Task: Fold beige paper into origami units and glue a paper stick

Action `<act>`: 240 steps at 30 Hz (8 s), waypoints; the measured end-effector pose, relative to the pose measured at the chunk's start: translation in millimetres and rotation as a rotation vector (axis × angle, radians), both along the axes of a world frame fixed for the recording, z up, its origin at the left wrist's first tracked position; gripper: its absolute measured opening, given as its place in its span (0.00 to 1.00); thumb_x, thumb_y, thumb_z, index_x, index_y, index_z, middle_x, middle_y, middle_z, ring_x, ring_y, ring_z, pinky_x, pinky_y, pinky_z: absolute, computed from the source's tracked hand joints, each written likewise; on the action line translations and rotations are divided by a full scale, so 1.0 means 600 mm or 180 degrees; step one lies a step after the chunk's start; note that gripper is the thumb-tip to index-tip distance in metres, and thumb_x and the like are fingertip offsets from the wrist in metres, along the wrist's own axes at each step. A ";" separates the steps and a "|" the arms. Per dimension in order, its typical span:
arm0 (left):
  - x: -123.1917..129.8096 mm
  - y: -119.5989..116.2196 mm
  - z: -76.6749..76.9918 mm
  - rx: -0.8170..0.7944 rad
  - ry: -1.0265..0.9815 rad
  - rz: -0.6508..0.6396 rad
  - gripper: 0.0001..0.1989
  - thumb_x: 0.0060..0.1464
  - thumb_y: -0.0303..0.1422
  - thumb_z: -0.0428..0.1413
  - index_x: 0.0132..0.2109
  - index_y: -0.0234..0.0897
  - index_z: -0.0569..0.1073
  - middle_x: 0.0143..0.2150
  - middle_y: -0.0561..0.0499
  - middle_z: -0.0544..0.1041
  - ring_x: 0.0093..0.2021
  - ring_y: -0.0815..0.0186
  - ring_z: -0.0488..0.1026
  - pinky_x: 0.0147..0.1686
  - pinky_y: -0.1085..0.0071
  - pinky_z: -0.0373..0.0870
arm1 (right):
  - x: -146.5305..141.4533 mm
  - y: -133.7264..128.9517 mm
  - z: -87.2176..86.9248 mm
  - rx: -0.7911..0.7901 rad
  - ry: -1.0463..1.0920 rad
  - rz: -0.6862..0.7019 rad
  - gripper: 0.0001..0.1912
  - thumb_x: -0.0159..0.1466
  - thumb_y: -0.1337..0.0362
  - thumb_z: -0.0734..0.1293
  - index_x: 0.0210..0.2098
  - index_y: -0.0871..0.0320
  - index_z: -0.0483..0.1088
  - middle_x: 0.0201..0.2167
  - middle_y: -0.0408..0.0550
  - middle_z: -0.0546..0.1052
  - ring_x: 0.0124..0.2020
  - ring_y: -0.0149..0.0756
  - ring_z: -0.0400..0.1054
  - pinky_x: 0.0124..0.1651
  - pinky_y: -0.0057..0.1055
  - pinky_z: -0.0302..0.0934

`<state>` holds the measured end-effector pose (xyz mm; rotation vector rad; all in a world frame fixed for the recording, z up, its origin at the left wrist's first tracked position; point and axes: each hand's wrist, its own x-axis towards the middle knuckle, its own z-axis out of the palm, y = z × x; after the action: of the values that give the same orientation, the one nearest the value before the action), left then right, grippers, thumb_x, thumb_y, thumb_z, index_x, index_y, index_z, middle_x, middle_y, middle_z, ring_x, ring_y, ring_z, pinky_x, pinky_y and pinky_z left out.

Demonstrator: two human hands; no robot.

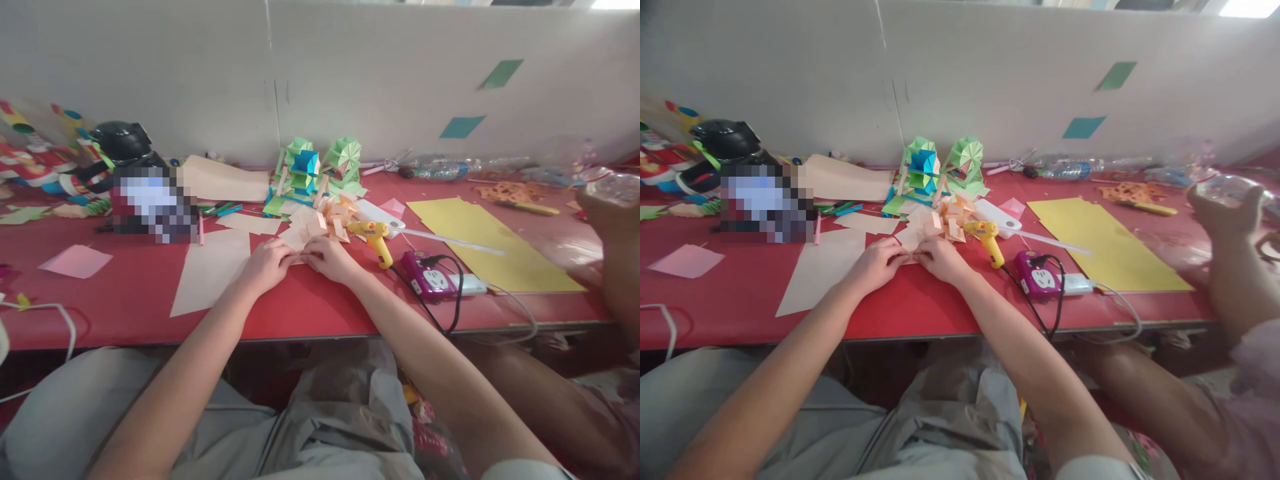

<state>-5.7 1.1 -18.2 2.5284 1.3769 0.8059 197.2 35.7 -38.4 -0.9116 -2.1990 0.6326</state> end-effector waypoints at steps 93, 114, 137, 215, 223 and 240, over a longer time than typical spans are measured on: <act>-0.006 0.006 0.022 -0.1443 -0.2309 -0.0017 0.18 0.54 0.48 0.63 0.39 0.36 0.79 0.29 0.51 0.77 0.32 0.66 0.73 0.37 0.69 0.71 | -0.018 -0.026 0.027 -0.0546 0.1202 -0.0114 0.15 0.67 0.53 0.66 0.34 0.58 0.74 0.31 0.48 0.76 0.31 0.35 0.70 0.32 0.31 0.66; -0.017 0.000 0.038 -0.1756 -0.2240 -0.0190 0.20 0.50 0.50 0.65 0.30 0.35 0.80 0.27 0.50 0.75 0.29 0.68 0.68 0.29 0.72 0.64 | -0.007 -0.030 0.046 -0.1543 0.1274 0.0282 0.23 0.60 0.44 0.71 0.33 0.60 0.74 0.22 0.43 0.72 0.22 0.29 0.64 0.24 0.27 0.57; -0.016 -0.001 0.038 -0.2109 -0.2286 -0.0251 0.18 0.50 0.48 0.66 0.31 0.34 0.80 0.27 0.49 0.78 0.28 0.66 0.72 0.30 0.71 0.68 | 0.001 -0.025 0.055 -0.1345 0.1185 0.0198 0.15 0.59 0.53 0.69 0.28 0.60 0.73 0.22 0.43 0.72 0.24 0.29 0.63 0.27 0.28 0.56; 0.000 0.012 -0.004 0.0647 -0.1575 -0.0086 0.04 0.61 0.31 0.59 0.37 0.38 0.78 0.38 0.48 0.80 0.41 0.63 0.78 0.41 0.68 0.74 | -0.015 -0.018 0.017 0.0288 0.1013 -0.0191 0.09 0.68 0.56 0.67 0.37 0.55 0.73 0.33 0.47 0.76 0.34 0.34 0.70 0.35 0.32 0.69; -0.001 0.012 -0.007 0.0348 -0.2013 -0.0093 0.04 0.59 0.34 0.62 0.38 0.40 0.79 0.42 0.47 0.81 0.42 0.62 0.79 0.42 0.66 0.77 | -0.008 -0.013 0.020 0.0285 0.1331 -0.0353 0.13 0.65 0.52 0.70 0.35 0.55 0.76 0.48 0.53 0.73 0.49 0.40 0.71 0.45 0.36 0.74; -0.004 0.008 0.005 -0.0100 -0.2428 0.0272 0.05 0.55 0.36 0.64 0.36 0.39 0.80 0.39 0.47 0.83 0.40 0.61 0.80 0.45 0.65 0.77 | -0.011 -0.019 0.024 -0.0081 0.1519 -0.0357 0.12 0.65 0.53 0.70 0.33 0.56 0.74 0.44 0.53 0.79 0.46 0.40 0.75 0.46 0.37 0.73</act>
<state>-8.1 5.7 -15.2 1.8077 1.1937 1.5276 190.6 24.3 -23.9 -0.7930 -1.7076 0.7386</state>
